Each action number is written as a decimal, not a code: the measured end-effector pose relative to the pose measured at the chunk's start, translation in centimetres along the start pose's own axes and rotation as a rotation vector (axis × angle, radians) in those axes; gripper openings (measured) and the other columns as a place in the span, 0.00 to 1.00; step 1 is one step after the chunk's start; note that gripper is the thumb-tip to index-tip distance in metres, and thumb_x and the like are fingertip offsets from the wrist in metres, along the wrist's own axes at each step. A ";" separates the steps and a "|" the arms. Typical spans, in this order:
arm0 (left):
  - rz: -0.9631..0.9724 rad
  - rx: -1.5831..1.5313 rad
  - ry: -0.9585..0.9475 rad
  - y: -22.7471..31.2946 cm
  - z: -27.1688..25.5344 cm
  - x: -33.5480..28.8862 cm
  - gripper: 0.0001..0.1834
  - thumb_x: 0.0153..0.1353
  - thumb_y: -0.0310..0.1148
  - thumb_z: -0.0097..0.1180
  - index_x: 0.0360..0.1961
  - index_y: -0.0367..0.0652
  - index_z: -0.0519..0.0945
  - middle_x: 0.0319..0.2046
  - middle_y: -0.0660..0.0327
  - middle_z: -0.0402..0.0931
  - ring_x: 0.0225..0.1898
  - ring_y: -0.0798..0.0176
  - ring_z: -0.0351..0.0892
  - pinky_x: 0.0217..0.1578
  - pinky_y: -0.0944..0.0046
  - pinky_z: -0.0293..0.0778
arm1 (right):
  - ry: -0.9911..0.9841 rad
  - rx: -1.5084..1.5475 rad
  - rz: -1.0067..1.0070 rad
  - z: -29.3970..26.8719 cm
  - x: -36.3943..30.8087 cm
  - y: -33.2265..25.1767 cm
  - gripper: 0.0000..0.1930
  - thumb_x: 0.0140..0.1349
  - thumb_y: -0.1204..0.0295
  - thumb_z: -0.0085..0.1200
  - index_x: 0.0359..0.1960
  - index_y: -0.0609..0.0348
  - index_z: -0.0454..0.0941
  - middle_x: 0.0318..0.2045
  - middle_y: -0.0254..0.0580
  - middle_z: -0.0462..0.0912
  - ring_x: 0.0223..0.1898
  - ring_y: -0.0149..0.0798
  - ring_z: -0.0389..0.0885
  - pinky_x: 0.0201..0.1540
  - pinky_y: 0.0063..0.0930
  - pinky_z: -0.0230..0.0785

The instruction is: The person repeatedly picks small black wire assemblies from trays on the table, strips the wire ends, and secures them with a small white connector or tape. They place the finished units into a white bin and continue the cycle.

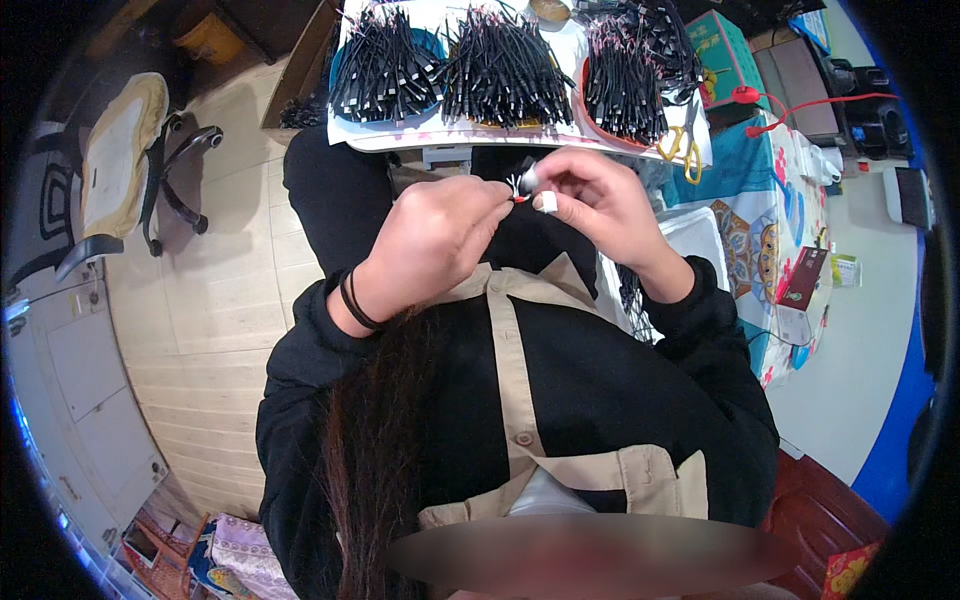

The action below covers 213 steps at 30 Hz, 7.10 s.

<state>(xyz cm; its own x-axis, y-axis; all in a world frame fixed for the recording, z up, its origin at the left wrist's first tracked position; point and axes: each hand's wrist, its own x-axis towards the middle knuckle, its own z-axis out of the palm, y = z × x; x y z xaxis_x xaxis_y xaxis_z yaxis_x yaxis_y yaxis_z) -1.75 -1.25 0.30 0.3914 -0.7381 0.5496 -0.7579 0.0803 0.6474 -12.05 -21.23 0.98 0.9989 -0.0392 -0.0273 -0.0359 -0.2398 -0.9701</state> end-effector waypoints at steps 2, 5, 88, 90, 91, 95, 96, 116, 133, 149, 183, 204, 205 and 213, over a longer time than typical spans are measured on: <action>-0.145 -0.171 -0.006 -0.1 -0.1 -0.2 0.06 0.57 0.23 0.59 0.35 0.32 0.80 0.25 0.51 0.78 0.25 0.53 0.79 0.24 0.63 0.72 | 0.104 -0.429 -0.414 -0.1 0.0 -0.6 0.13 0.52 0.78 0.61 0.41 0.61 0.78 0.33 0.38 0.78 0.34 0.35 0.77 0.37 0.26 0.69; -0.292 -0.296 -0.036 0.1 0.0 -0.4 0.06 0.57 0.24 0.59 0.35 0.33 0.80 0.23 0.51 0.77 0.22 0.57 0.78 0.24 0.63 0.71 | 0.142 -0.681 -0.711 0.0 0.3 -1.3 0.18 0.42 0.81 0.64 0.39 0.62 0.78 0.35 0.44 0.78 0.36 0.46 0.77 0.38 0.33 0.71; -0.357 -1.323 0.160 -2.1 -0.2 -2.3 0.07 0.59 0.23 0.59 0.38 0.31 0.80 0.30 0.58 0.79 0.25 0.73 0.73 0.27 0.73 0.70 | 0.015 -0.297 -0.758 1.9 3.6 -3.7 0.12 0.48 0.80 0.63 0.37 0.61 0.80 0.34 0.43 0.80 0.36 0.43 0.80 0.37 0.32 0.72; -0.362 -1.313 0.147 -2.0 -0.3 -2.2 0.07 0.59 0.23 0.59 0.39 0.31 0.80 0.30 0.58 0.79 0.25 0.72 0.73 0.27 0.73 0.71 | 0.000 -0.297 -0.769 2.0 3.8 -3.6 0.11 0.49 0.80 0.62 0.35 0.61 0.79 0.32 0.42 0.79 0.34 0.42 0.79 0.35 0.31 0.71; -0.370 -1.309 0.136 -2.0 -0.5 -2.1 0.07 0.59 0.23 0.59 0.39 0.30 0.80 0.30 0.58 0.79 0.26 0.72 0.74 0.28 0.73 0.71 | 0.001 -0.300 -0.783 2.0 3.9 -3.4 0.10 0.50 0.79 0.61 0.35 0.61 0.78 0.31 0.42 0.79 0.32 0.42 0.78 0.34 0.31 0.70; -0.365 -1.027 0.078 -1.3 -1.4 -1.5 0.07 0.60 0.23 0.59 0.38 0.31 0.81 0.29 0.58 0.80 0.27 0.71 0.76 0.29 0.72 0.73 | -0.094 -0.253 -0.525 1.7 3.2 -2.6 0.06 0.57 0.74 0.57 0.34 0.61 0.75 0.29 0.40 0.75 0.28 0.37 0.74 0.32 0.27 0.66; -0.223 -0.681 0.013 -1.6 -2.1 -1.2 0.07 0.58 0.22 0.60 0.37 0.32 0.82 0.27 0.59 0.80 0.28 0.70 0.78 0.29 0.70 0.74 | -0.149 -0.096 -0.428 1.7 3.1 -2.3 0.07 0.63 0.70 0.54 0.33 0.61 0.74 0.30 0.37 0.75 0.29 0.31 0.73 0.31 0.23 0.64; -0.384 -0.714 0.152 -1.9 2.1 -2.6 0.06 0.60 0.24 0.60 0.37 0.32 0.81 0.29 0.61 0.80 0.28 0.73 0.77 0.29 0.73 0.73 | -0.004 0.040 -0.106 2.1 0.5 -1.4 0.06 0.59 0.75 0.57 0.35 0.64 0.75 0.30 0.36 0.78 0.30 0.31 0.75 0.34 0.25 0.66; -0.516 -1.854 -0.026 -0.9 2.5 -2.3 0.10 0.63 0.29 0.56 0.42 0.32 0.78 0.25 0.59 0.74 0.21 0.73 0.65 0.22 0.74 0.57 | 0.126 -0.279 -0.827 2.0 1.6 -2.0 0.11 0.49 0.80 0.63 0.35 0.63 0.78 0.32 0.44 0.79 0.33 0.41 0.78 0.37 0.29 0.70; -0.550 -0.911 -0.013 -0.3 -1.7 -0.4 0.08 0.61 0.24 0.59 0.41 0.31 0.83 0.29 0.61 0.80 0.28 0.75 0.75 0.30 0.74 0.72 | 0.059 -0.101 -0.508 1.3 2.3 -1.6 0.08 0.51 0.82 0.59 0.34 0.63 0.79 0.32 0.42 0.79 0.35 0.41 0.78 0.39 0.29 0.70; -0.055 0.491 -0.587 -21.1 8.4 26.7 0.05 0.53 0.26 0.54 0.27 0.37 0.82 0.24 0.43 0.79 0.30 0.42 0.81 0.34 0.50 0.77 | 0.051 0.103 -0.369 -6.2 6.0 5.1 0.10 0.57 0.79 0.51 0.41 0.58 0.76 0.28 0.43 0.77 0.29 0.47 0.77 0.33 0.37 0.69; -0.064 0.541 -0.571 -21.4 10.2 27.6 0.07 0.55 0.31 0.58 0.32 0.38 0.81 0.25 0.44 0.78 0.30 0.40 0.79 0.34 0.49 0.76 | 0.036 0.046 -0.371 -6.8 5.0 5.8 0.10 0.58 0.76 0.53 0.42 0.57 0.75 0.30 0.45 0.78 0.33 0.48 0.79 0.36 0.39 0.71; -0.059 0.529 -0.547 -21.3 9.9 27.6 0.07 0.55 0.31 0.58 0.32 0.38 0.81 0.25 0.44 0.78 0.30 0.40 0.79 0.34 0.49 0.75 | 0.042 0.039 -0.365 -6.8 4.8 5.7 0.10 0.58 0.76 0.53 0.42 0.57 0.75 0.30 0.44 0.78 0.32 0.48 0.79 0.35 0.39 0.70; -0.096 0.495 -0.357 -19.6 3.3 26.7 0.06 0.56 0.29 0.57 0.31 0.36 0.78 0.25 0.44 0.78 0.31 0.41 0.80 0.33 0.49 0.75 | 0.076 -0.009 -0.345 -6.0 3.7 4.8 0.10 0.57 0.77 0.52 0.41 0.58 0.76 0.32 0.46 0.79 0.33 0.51 0.79 0.36 0.39 0.71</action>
<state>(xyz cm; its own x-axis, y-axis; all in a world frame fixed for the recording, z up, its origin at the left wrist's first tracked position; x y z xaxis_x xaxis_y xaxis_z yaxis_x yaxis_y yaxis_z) 21.79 -24.74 0.56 0.3357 -0.9122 0.2347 -0.9137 -0.2548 0.3166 -8.72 -28.37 -2.37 0.9471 -0.0266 0.3199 0.3024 -0.2601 -0.9170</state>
